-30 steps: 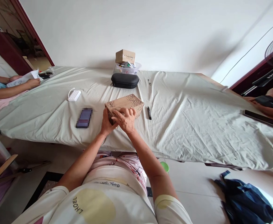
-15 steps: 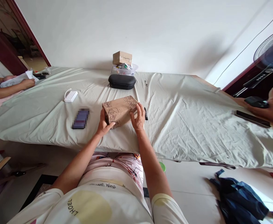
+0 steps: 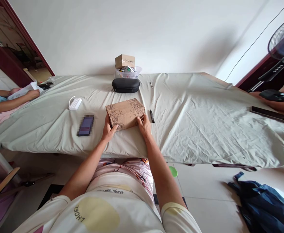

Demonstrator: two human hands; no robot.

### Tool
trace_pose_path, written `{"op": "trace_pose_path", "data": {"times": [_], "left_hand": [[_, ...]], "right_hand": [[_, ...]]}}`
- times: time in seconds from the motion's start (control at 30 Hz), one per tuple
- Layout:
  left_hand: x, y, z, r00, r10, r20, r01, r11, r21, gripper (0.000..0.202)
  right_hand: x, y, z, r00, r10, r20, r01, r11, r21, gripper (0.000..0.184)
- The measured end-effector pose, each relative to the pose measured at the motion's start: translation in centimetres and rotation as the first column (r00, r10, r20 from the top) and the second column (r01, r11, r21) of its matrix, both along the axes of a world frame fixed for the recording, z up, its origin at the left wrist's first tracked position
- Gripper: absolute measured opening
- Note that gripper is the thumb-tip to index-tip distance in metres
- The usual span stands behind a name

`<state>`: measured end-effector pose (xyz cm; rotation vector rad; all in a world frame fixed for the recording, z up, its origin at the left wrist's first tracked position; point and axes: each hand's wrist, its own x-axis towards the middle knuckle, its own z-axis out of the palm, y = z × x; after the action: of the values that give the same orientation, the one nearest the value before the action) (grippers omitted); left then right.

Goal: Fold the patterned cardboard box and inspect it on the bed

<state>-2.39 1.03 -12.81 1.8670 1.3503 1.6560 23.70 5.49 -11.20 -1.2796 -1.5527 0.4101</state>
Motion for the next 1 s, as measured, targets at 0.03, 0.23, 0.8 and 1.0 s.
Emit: {"op": "trace_pose_path", "data": {"times": [0.03, 0.23, 0.8, 1.0], "left_hand": [[0.0, 0.0, -0.1, 1.000, 0.023, 0.017, -0.023, 1.000, -0.005, 0.084], [0.0, 0.3, -0.3, 0.989, 0.129, 0.074, -0.126, 0.991, -0.037, 0.076], [0.0, -1.0, 1.0, 0.978, 0.137, 0.157, -0.147, 0.988, 0.050, 0.077], [-0.1, -0.7, 0.4, 0.982, 0.151, 0.117, -0.163, 0.981, 0.104, 0.079]], "right_hand": [[0.0, -0.1, 0.0, 0.999, -0.002, 0.037, 0.003, 1.000, -0.023, 0.064], [-0.2, -0.1, -0.1, 0.995, 0.003, 0.098, -0.001, 1.000, -0.024, 0.069], [-0.4, -2.0, 1.8, 0.990, 0.041, -0.136, -0.014, 0.981, 0.193, 0.058], [-0.5, -2.2, 1.7, 0.969, 0.098, -0.228, -0.040, 0.968, 0.247, 0.059]]}}
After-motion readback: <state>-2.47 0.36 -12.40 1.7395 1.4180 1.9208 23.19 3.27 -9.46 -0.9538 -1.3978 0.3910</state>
